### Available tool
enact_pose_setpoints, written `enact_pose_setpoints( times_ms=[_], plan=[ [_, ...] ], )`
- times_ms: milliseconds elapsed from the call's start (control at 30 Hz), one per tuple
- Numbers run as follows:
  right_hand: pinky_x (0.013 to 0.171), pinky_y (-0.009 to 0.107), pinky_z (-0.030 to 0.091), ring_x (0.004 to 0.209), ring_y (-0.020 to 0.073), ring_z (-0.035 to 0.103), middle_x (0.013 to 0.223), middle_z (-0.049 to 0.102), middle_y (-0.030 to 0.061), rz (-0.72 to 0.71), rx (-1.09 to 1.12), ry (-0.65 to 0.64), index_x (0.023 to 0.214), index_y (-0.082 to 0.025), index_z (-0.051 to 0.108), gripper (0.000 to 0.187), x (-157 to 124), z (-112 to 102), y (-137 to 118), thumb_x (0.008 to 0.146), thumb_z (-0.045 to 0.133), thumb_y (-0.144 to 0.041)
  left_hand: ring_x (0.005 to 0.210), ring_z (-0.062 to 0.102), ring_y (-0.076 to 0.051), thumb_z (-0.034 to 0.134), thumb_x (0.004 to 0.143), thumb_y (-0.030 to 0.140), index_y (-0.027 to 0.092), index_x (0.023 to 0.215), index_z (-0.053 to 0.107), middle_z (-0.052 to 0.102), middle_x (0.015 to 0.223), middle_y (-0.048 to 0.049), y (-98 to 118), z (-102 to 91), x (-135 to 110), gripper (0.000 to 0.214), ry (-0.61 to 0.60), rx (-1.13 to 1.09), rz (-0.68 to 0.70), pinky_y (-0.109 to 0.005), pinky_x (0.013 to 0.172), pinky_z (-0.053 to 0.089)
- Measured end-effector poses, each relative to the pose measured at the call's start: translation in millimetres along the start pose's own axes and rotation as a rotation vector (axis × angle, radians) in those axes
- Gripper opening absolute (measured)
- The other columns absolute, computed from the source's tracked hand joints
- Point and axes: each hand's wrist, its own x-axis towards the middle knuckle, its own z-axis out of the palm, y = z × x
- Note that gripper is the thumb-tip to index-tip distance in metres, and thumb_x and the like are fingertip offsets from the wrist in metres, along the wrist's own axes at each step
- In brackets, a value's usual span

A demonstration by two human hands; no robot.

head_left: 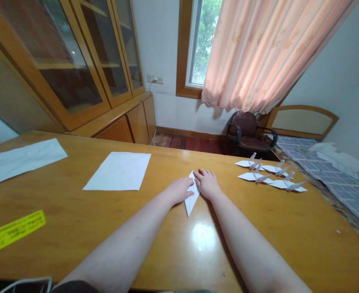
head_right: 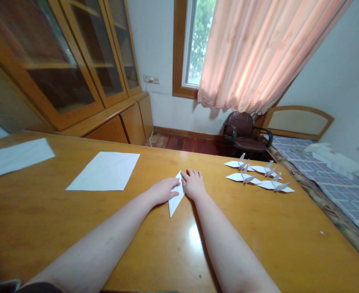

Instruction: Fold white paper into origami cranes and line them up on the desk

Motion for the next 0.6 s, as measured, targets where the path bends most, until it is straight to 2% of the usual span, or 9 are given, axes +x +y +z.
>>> enact_pose_setpoints(
  times_ms=[267, 400, 500, 600],
  plan=[
    [0.098, 0.042, 0.026, 0.121, 0.0237, 0.039, 0.135, 0.046, 0.0048, 0.102, -0.032, 0.014, 0.130, -0.037, 0.046, 0.040, 4.9, 1.7, -5.2, 0.093, 0.032, -0.040, 0.108, 0.056, -0.024, 0.059, 0.079, 0.034, 0.019, 0.109, 0.056, 0.060, 0.118, -0.0084, 1.1, -1.3, 1.2, 0.034, 0.001, 0.018, 0.002, -0.033, 0.093, 0.043],
    [0.101, 0.042, 0.023, 0.122, 0.0244, 0.037, 0.136, 0.045, 0.0056, 0.146, -0.005, 0.006, 0.135, -0.035, 0.040, 0.044, 7.1, 0.7, -4.6, 0.093, 0.031, -0.044, 0.108, 0.056, -0.024, 0.061, 0.078, 0.033, 0.020, 0.109, 0.056, 0.060, 0.117, -0.0081, 0.8, -1.5, 1.5, 0.034, -0.005, 0.006, -0.004, -0.033, 0.092, 0.043],
    [0.106, 0.044, 0.016, 0.123, 0.0228, 0.037, 0.137, 0.044, 0.0056, 0.068, 0.014, 0.023, 0.139, -0.035, 0.034, 0.047, 7.1, 1.2, -2.5, 0.092, 0.035, -0.042, 0.109, 0.056, -0.024, 0.060, 0.078, 0.031, 0.021, 0.109, 0.056, 0.060, 0.117, -0.0078, 1.2, -1.7, 1.3, 0.033, 0.000, -0.003, 0.009, -0.033, 0.092, 0.043],
    [0.107, 0.047, 0.011, 0.123, 0.0221, 0.036, 0.138, 0.043, 0.0023, -0.032, 0.014, -0.009, 0.132, -0.041, 0.042, 0.040, 6.6, 2.5, -1.3, 0.093, 0.037, -0.037, 0.110, 0.055, -0.024, 0.060, 0.078, 0.030, 0.020, 0.107, 0.057, 0.059, 0.118, -0.0084, 2.4, -2.2, 0.9, 0.031, 0.008, 0.000, 0.005, -0.034, 0.094, 0.042]
  ],
)
